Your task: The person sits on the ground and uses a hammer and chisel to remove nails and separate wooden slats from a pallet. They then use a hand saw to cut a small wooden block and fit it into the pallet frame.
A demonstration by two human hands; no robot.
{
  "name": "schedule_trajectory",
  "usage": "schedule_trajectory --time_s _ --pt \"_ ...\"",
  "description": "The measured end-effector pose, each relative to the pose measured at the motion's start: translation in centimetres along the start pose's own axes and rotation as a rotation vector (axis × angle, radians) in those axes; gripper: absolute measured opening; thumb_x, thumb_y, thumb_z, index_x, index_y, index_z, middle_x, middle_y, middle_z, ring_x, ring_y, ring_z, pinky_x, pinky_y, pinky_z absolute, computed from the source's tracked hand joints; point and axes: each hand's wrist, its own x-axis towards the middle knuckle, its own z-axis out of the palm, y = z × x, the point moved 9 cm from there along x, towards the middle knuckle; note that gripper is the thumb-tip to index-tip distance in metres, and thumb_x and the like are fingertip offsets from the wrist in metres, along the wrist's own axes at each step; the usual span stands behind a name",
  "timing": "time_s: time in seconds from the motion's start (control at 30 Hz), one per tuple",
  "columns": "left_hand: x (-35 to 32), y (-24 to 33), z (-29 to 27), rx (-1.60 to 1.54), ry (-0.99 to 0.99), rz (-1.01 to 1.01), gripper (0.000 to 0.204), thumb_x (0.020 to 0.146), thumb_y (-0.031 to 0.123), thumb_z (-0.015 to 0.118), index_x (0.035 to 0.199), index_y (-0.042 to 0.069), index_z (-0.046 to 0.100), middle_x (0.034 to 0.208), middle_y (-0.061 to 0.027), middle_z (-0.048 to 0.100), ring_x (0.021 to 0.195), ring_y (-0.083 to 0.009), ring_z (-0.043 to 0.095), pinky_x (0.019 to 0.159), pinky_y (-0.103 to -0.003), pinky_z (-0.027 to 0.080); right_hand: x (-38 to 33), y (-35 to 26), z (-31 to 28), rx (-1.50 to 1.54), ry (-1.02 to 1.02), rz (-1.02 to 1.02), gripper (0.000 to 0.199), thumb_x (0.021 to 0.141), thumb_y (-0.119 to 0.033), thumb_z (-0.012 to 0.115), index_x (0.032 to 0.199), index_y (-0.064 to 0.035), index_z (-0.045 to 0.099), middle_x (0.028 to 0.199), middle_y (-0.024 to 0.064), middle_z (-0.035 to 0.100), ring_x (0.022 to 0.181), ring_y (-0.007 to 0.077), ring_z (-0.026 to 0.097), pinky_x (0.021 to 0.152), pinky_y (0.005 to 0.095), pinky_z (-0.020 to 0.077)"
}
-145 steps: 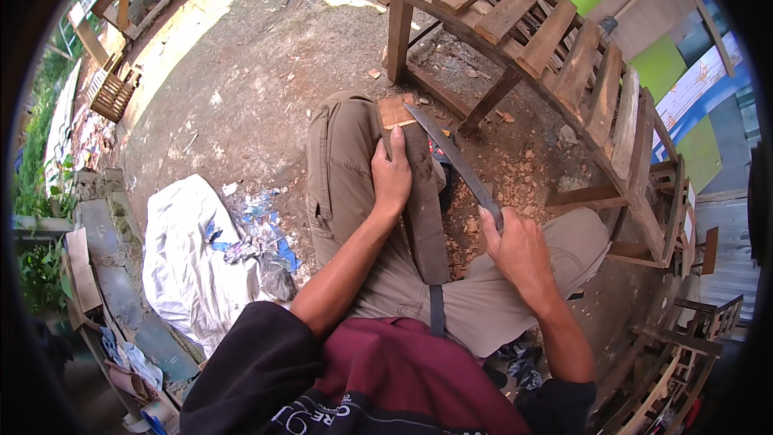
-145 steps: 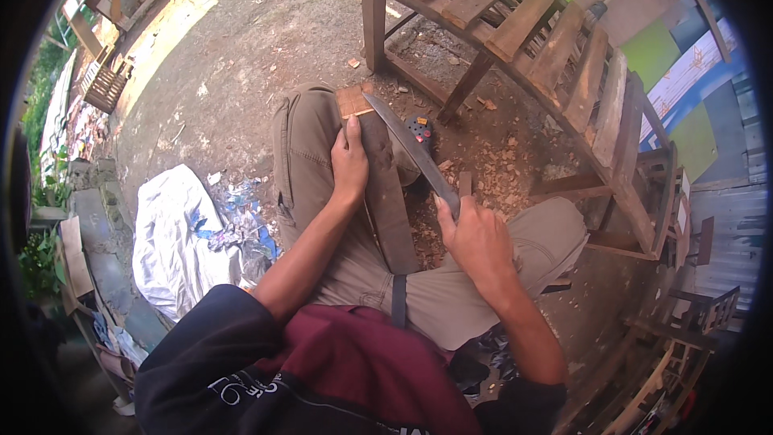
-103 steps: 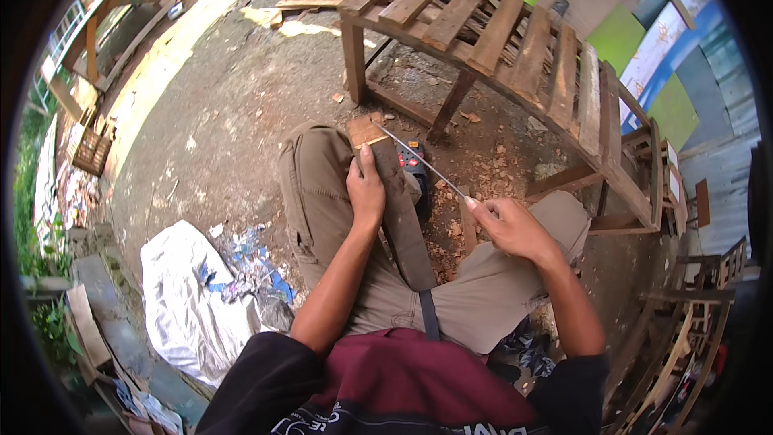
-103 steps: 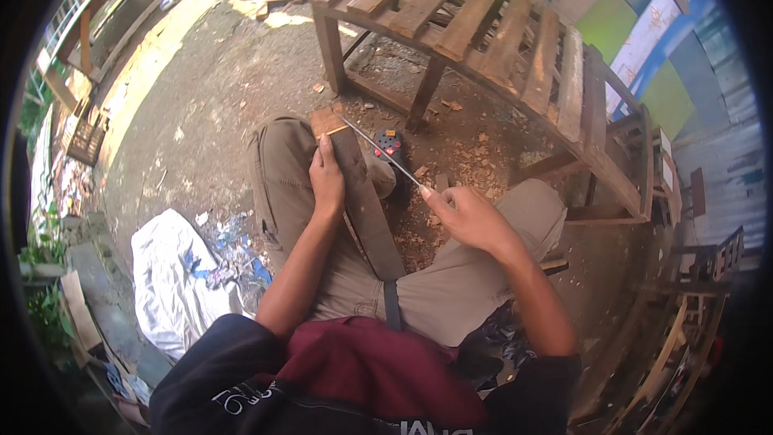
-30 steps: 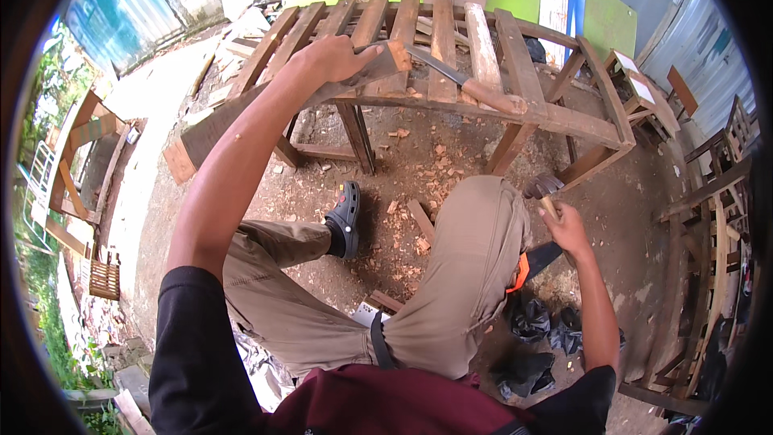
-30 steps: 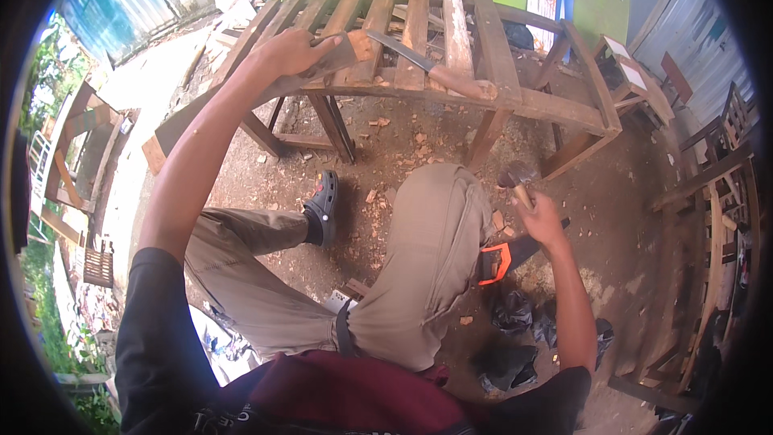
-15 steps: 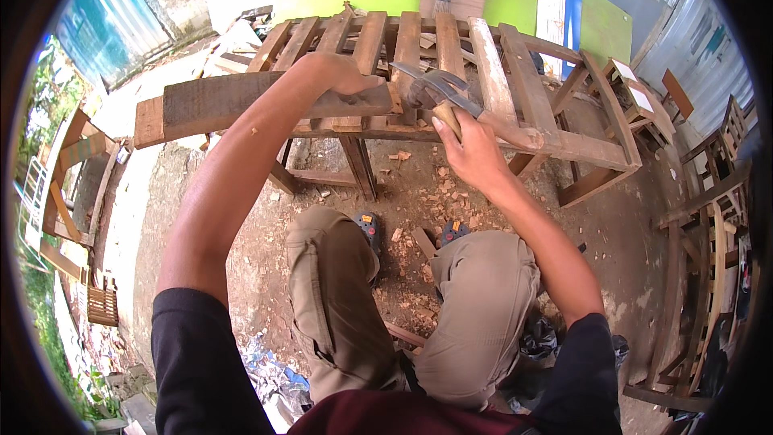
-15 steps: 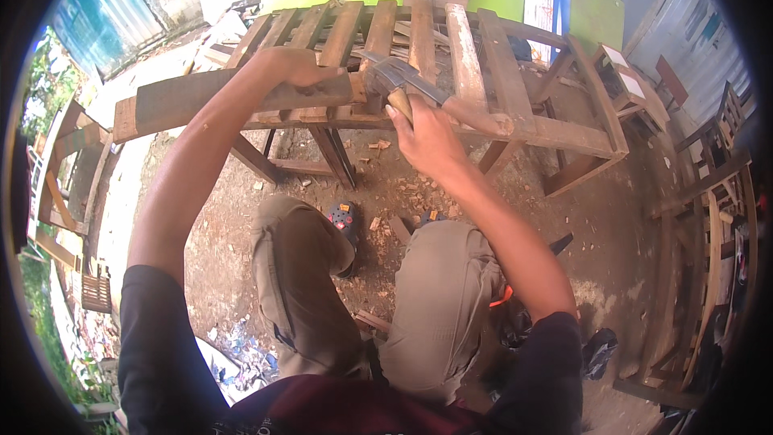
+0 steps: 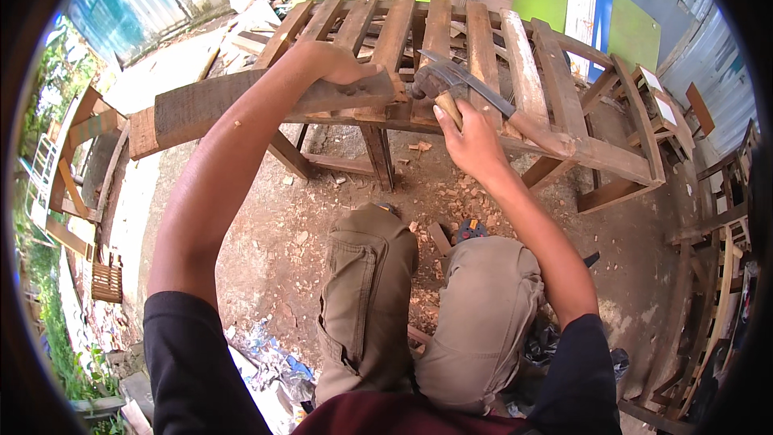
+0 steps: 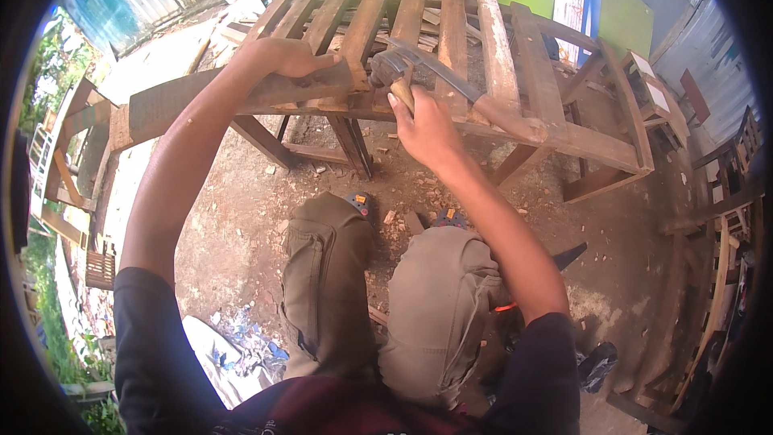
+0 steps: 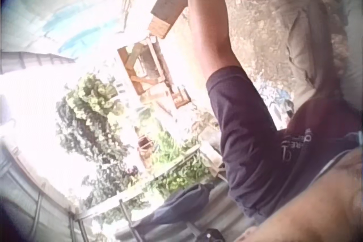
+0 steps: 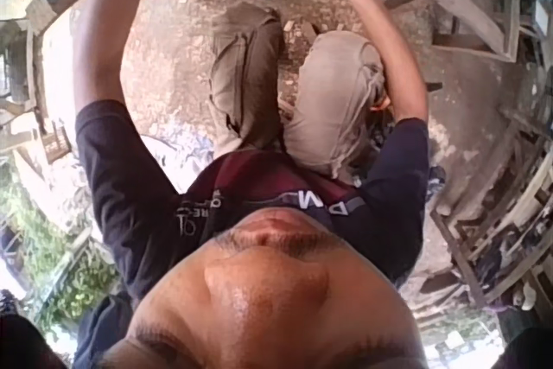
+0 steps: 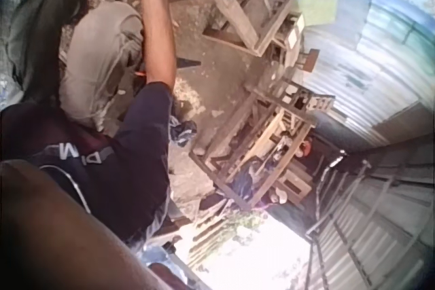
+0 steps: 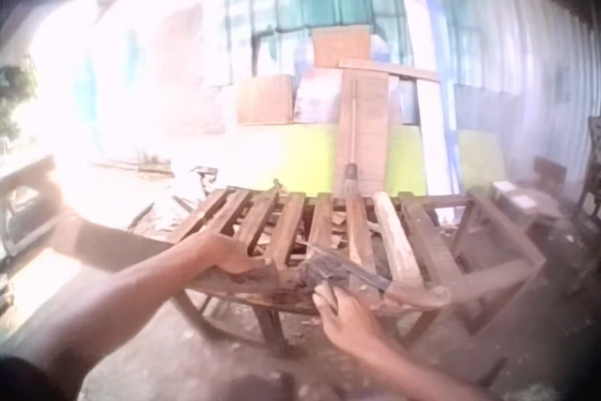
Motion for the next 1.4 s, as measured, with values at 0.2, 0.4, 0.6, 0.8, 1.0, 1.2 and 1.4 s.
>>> schedule_trajectory --time_s 0.2,0.4,0.6,0.8,1.0,1.2,1.4 --pt "0.7 -0.6 1.1 -0.044 0.088 0.005 0.083 0.093 0.078 0.028 0.116 0.012 0.072 0.136 -0.0175 0.059 0.125 -0.0355 0.056 0.106 -0.047 0.042 0.8 -0.8 1.0 0.03 0.006 -0.05 0.038 0.101 -0.033 0.055 0.105 0.0041 0.062 0.082 0.0272 0.065 0.081 0.0456 0.064 0.073 0.0485 0.0482" --pt "0.3 -0.1 1.2 -0.043 -0.017 0.025 0.08 0.096 0.074 0.026 0.127 0.013 0.066 0.142 -0.0162 0.054 0.132 -0.0369 0.05 0.108 -0.049 0.041 1.1 -2.2 1.9 -0.05 -0.042 -0.085 0.033 0.102 -0.029 0.052 0.109 0.0024 0.061 0.085 0.0296 0.065 0.084 0.0484 0.065 0.073 0.0517 0.0489" --pt "-0.7 0.3 1.4 -0.054 -0.002 0.022 0.08 0.097 0.072 0.025 0.136 0.012 0.061 0.148 -0.0158 0.05 0.138 -0.0368 0.045 0.111 -0.05 0.039 0.9 -3.4 1.5 -0.078 -0.016 -0.087 0.029 0.101 -0.025 0.053 0.111 0.0014 0.058 0.079 0.0313 0.064 0.079 0.0514 0.063 0.068 0.0551 0.0485" --pt "-0.5 0.2 1.7 -0.064 0.021 0.048 0.082 0.097 0.073 0.025 0.135 0.011 0.062 0.147 -0.0165 0.051 0.137 -0.037 0.047 0.111 -0.05 0.04 1.0 -3.5 1.7 -0.082 -0.045 -0.038 0.027 0.101 -0.023 0.053 0.111 0.002 0.058 0.077 0.031 0.064 0.079 0.0516 0.064 0.067 0.0556 0.0495" --pt "-0.1 -0.2 2.1 -0.097 0.086 0.057 0.092 0.093 0.079 0.023 0.122 0.006 0.07 0.131 -0.0206 0.063 0.126 -0.036 0.057 0.104 -0.047 0.044 0.9 -2.7 2.6 -0.153 -0.088 0.018 0.028 0.1 -0.021 0.055 0.111 0.0041 0.058 0.076 0.0323 0.064 0.079 0.0527 0.064 0.069 0.0559 0.051" --pt "-0.4 -0.1 2.2 -0.127 0.096 0.055 0.092 0.093 0.08 0.023 0.116 0.006 0.073 0.128 -0.0201 0.065 0.123 -0.0358 0.059 0.103 -0.046 0.045 1.5 -2.9 2.3 -0.197 -0.103 0.002 0.028 0.1 -0.02 0.055 0.109 0.0053 0.059 0.076 0.0323 0.064 0.077 0.0525 0.064 0.067 0.0548 0.0515" --pt "0.3 -1.1 3.3 -0.212 0.065 0.011 0.09 0.093 0.079 0.025 0.131 0.008 0.064 0.136 -0.0213 0.059 0.132 -0.037 0.052 0.109 -0.046 0.04 2.0 -1.6 3.2 -0.257 -0.247 0.064 0.031 0.099 -0.023 0.057 0.099 0.0072 0.061 0.079 0.0293 0.067 0.073 0.0441 0.068 0.065 0.0521 0.0511"
